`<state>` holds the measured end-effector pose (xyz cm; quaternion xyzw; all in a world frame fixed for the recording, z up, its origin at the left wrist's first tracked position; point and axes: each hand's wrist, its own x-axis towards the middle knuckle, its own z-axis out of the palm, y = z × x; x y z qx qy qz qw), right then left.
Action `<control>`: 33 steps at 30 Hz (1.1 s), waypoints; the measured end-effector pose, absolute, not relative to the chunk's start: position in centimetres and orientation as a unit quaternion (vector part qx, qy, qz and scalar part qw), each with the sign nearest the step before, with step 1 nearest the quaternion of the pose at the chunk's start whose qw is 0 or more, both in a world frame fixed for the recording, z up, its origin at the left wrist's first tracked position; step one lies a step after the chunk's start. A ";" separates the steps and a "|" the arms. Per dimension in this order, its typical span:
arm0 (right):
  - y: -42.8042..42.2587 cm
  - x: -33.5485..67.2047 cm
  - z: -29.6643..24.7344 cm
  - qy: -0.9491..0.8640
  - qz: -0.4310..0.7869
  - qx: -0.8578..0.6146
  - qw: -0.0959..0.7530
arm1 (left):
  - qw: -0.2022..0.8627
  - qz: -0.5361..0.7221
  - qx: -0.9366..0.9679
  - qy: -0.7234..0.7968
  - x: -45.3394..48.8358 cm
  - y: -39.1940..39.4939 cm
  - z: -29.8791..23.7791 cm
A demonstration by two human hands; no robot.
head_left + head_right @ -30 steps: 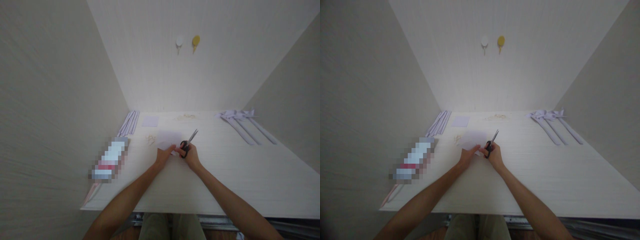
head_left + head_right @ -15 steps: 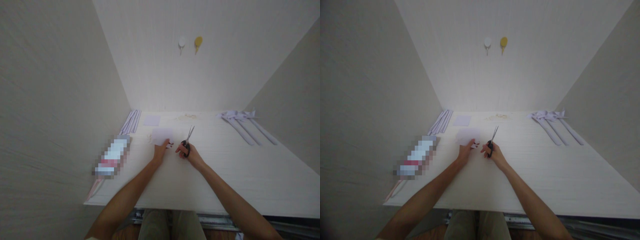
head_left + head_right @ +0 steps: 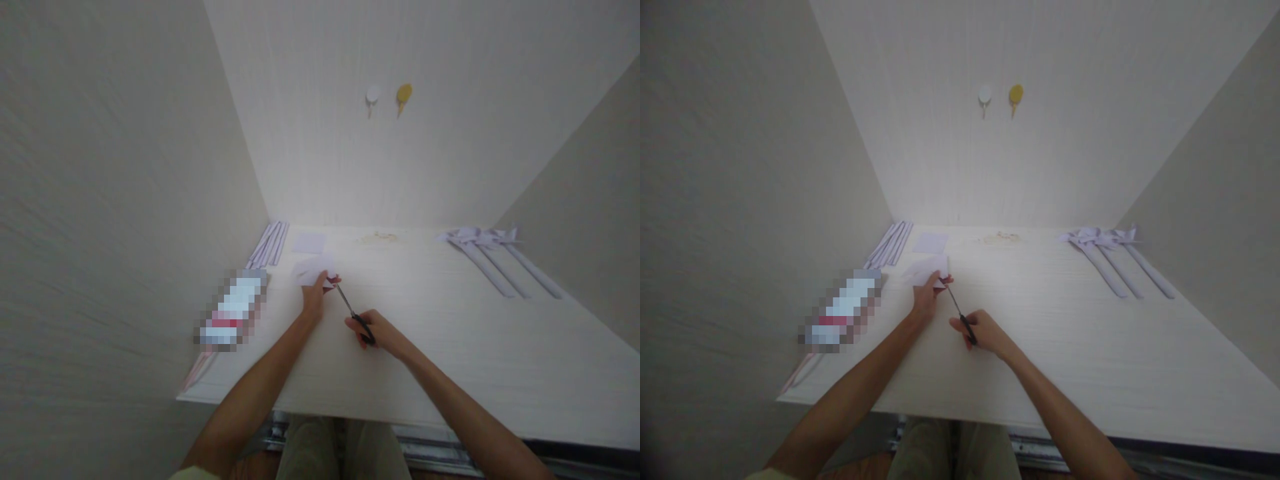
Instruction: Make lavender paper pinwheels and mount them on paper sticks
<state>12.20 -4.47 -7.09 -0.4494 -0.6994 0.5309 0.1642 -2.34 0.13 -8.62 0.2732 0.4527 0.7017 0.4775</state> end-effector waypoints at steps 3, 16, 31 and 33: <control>-4.5 12.1 -6.9 -0.687 0.526 -0.471 0.174 | 0.490 0.687 0.286 0.455 -2.1 0.0 -8.6; -4.3 12.0 -6.9 -0.676 0.517 -0.498 0.165 | 0.491 0.669 0.303 0.468 -1.7 -0.1 -8.7; -4.1 12.2 -7.4 -0.678 0.519 -0.492 0.170 | 0.484 0.671 0.297 0.477 -1.7 -0.1 -8.6; -4.0 12.2 -7.6 -0.681 0.515 -0.493 0.166 | 0.486 0.672 0.296 0.474 -1.7 -0.1 -8.6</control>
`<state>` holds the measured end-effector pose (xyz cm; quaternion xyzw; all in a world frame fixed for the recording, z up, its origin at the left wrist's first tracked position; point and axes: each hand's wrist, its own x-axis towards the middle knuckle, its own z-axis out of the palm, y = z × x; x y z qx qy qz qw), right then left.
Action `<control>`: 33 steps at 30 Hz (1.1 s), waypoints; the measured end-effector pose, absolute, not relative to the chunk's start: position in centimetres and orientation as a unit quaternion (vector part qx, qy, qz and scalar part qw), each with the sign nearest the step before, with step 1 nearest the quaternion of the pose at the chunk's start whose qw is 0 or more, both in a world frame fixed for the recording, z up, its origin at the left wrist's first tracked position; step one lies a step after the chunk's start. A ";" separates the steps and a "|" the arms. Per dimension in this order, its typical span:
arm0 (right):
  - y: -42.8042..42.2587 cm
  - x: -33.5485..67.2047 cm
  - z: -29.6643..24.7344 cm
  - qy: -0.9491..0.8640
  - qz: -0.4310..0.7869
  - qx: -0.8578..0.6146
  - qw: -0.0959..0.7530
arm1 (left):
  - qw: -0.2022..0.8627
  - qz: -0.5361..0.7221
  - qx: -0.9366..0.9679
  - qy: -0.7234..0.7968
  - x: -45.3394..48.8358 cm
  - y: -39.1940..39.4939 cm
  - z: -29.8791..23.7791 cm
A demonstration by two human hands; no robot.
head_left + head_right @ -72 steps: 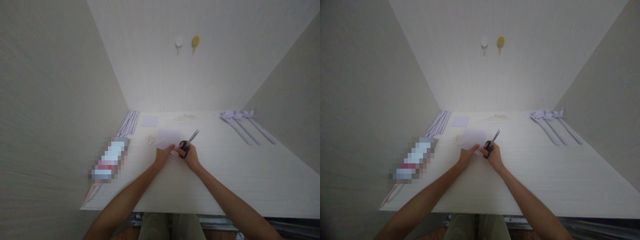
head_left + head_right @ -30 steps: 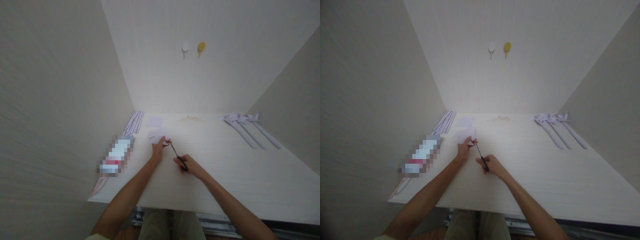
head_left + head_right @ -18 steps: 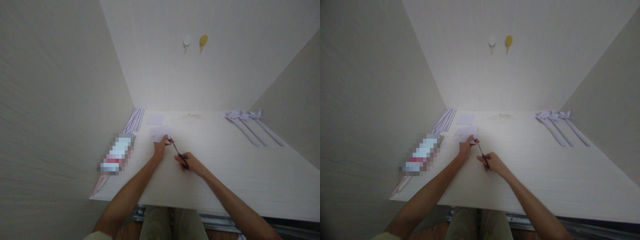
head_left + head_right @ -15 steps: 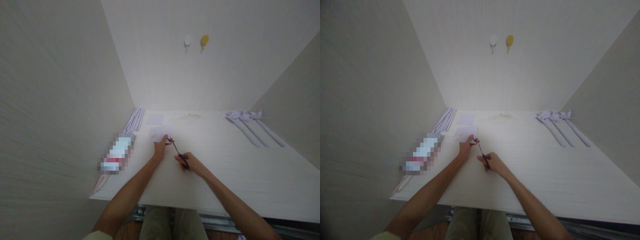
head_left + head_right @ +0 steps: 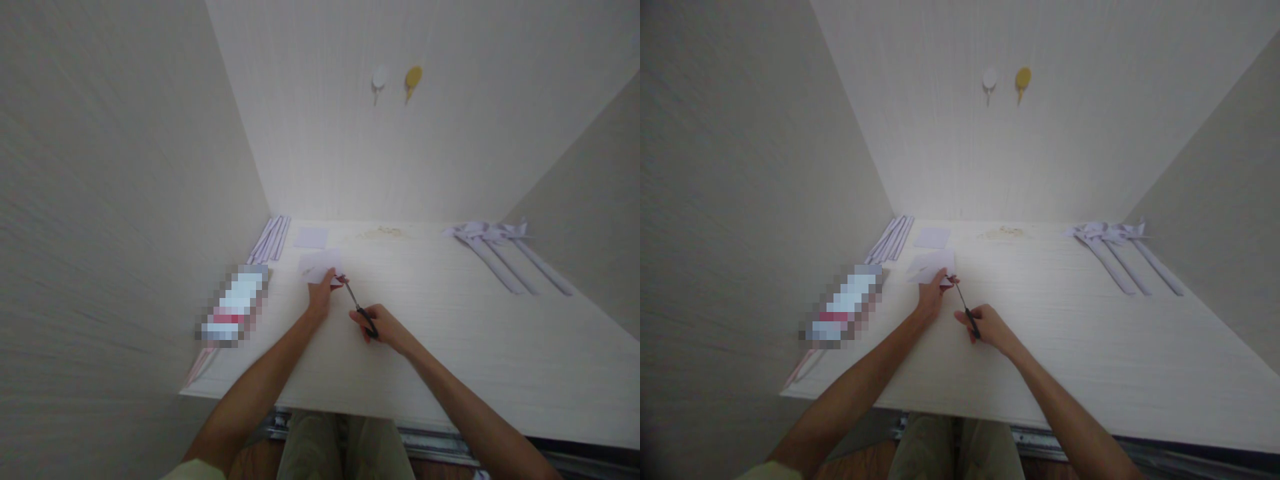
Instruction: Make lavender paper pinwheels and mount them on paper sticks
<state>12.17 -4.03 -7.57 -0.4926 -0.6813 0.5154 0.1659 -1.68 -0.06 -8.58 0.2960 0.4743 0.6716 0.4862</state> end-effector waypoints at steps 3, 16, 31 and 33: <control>-4.0 12.1 -7.7 -0.683 0.515 -0.491 0.164 | 0.487 0.677 0.297 0.465 -1.6 -0.1 -8.6; -4.0 12.1 -7.5 -0.691 0.497 -0.500 0.157 | 0.486 0.683 0.306 0.452 -1.7 -0.1 -8.7; -4.0 12.1 -7.5 -0.690 0.499 -0.499 0.160 | 0.489 0.680 0.309 0.450 -1.6 -0.2 -8.4; -4.1 12.0 -7.4 -0.686 0.500 -0.503 0.160 | 0.490 0.683 0.307 0.446 -1.6 -0.2 -8.5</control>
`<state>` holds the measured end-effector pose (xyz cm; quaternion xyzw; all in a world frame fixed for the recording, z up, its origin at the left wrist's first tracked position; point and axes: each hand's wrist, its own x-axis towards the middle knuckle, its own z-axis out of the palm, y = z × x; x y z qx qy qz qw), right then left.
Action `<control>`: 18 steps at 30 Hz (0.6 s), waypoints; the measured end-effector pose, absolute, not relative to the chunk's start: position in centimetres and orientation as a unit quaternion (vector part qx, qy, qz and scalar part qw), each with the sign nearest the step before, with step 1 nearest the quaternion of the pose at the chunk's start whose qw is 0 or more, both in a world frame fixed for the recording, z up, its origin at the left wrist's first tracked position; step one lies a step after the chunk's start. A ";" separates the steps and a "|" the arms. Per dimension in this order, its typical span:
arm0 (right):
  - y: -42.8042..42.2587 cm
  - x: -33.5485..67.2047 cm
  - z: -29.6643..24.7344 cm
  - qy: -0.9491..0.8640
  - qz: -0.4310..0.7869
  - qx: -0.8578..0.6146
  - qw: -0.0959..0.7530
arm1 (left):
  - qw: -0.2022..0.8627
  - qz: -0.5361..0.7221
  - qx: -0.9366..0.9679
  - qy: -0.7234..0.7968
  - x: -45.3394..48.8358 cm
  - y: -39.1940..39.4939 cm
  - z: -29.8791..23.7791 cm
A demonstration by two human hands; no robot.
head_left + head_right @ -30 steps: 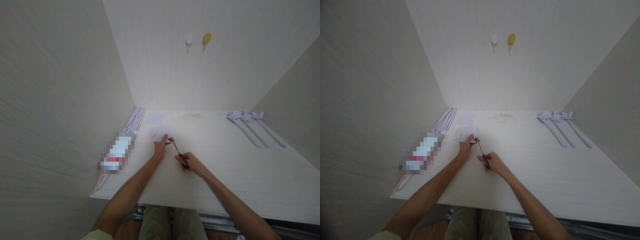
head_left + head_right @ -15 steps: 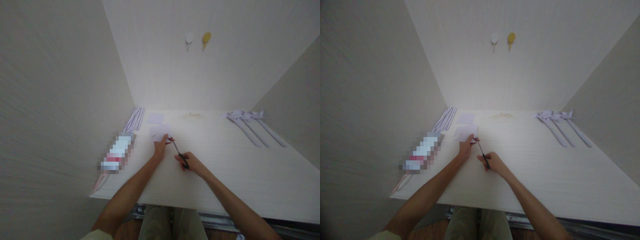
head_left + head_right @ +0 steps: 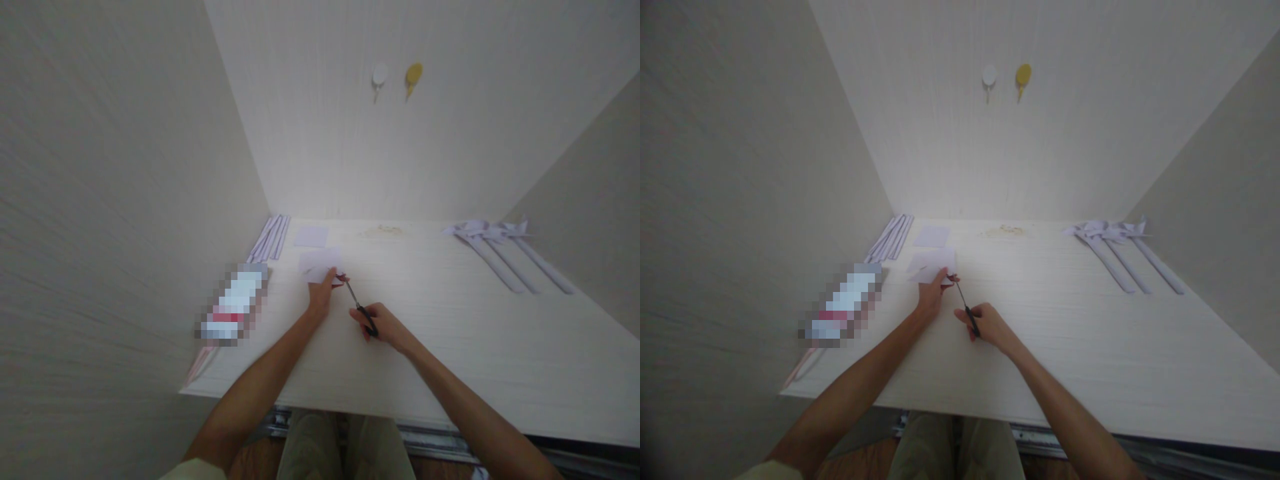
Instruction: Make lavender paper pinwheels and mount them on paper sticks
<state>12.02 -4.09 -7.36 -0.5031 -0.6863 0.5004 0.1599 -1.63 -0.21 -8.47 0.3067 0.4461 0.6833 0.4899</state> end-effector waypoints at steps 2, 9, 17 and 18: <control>-4.2 12.0 -7.2 -0.682 0.502 -0.507 0.161 | 0.490 0.683 0.306 0.447 -1.6 -0.2 -8.5; -4.2 12.0 -7.0 -0.685 0.503 -0.505 0.155 | 0.485 0.681 0.314 0.450 -1.7 -0.2 -8.7; -3.9 12.0 -7.7 -0.699 0.486 -0.502 0.154 | 0.477 0.705 0.302 0.430 -1.6 -0.1 -8.7; -3.9 12.0 -7.7 -0.700 0.484 -0.503 0.153 | 0.476 0.704 0.304 0.431 -1.6 -0.1 -8.7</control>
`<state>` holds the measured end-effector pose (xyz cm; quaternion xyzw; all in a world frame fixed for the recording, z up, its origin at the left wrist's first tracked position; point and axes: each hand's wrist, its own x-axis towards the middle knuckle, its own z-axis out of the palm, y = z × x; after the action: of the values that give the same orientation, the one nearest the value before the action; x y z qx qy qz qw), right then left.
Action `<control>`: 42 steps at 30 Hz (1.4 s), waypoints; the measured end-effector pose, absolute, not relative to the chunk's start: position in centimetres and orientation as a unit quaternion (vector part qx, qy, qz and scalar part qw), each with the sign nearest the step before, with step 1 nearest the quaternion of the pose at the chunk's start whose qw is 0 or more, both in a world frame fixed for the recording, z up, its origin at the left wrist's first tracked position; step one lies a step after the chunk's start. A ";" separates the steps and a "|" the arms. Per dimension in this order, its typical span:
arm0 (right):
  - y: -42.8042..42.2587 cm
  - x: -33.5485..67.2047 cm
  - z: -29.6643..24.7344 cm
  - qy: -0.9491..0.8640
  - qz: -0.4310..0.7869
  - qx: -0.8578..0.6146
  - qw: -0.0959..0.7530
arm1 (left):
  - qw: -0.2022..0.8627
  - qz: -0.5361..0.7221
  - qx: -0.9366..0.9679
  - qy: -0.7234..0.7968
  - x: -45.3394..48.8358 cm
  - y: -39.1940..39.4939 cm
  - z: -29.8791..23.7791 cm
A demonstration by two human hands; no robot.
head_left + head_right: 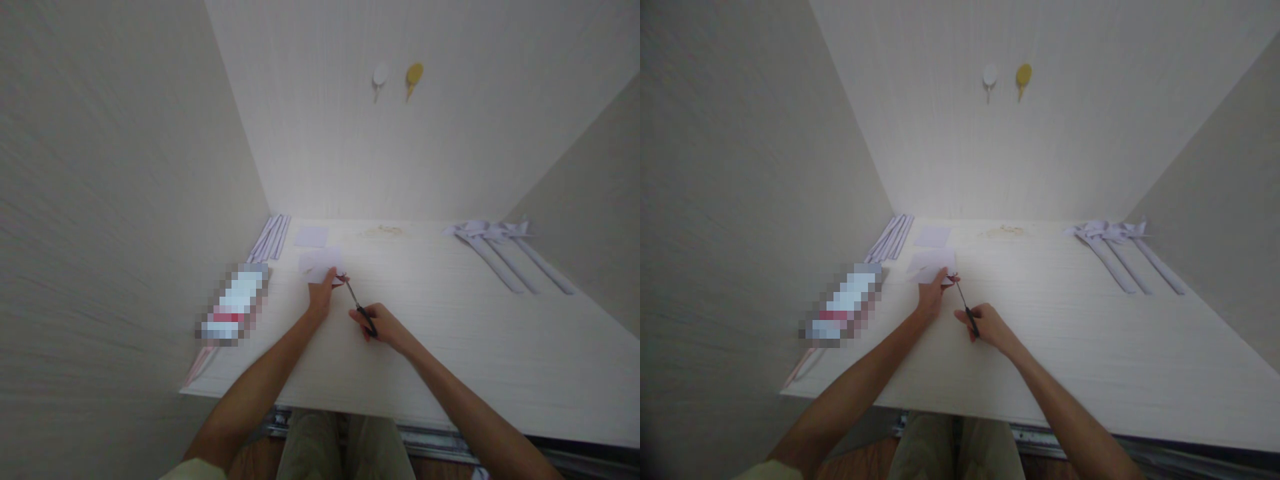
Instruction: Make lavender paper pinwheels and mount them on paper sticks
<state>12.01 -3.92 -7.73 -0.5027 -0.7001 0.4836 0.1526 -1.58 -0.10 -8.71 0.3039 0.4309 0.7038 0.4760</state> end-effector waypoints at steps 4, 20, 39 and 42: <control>-4.1 12.0 -7.6 -0.705 0.478 -0.499 0.161 | 0.472 0.698 0.303 0.444 -1.6 -0.2 -8.6; -4.2 12.1 -7.0 -0.661 0.537 -0.495 0.172 | 0.448 0.679 0.303 0.497 -1.8 -0.2 -8.4; -2.1 12.7 -8.5 -0.459 0.476 -0.483 0.574 | 0.510 0.568 0.420 0.491 -1.0 -1.5 -8.1; -1.9 12.8 -8.7 -0.458 0.466 -0.488 0.579 | 0.509 0.580 0.407 0.489 -1.8 -0.7 -8.5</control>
<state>12.83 -1.89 -8.71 -0.4878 -0.4576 0.4659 0.5793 -1.75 -0.73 -8.49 0.4074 0.4888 0.5799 0.5088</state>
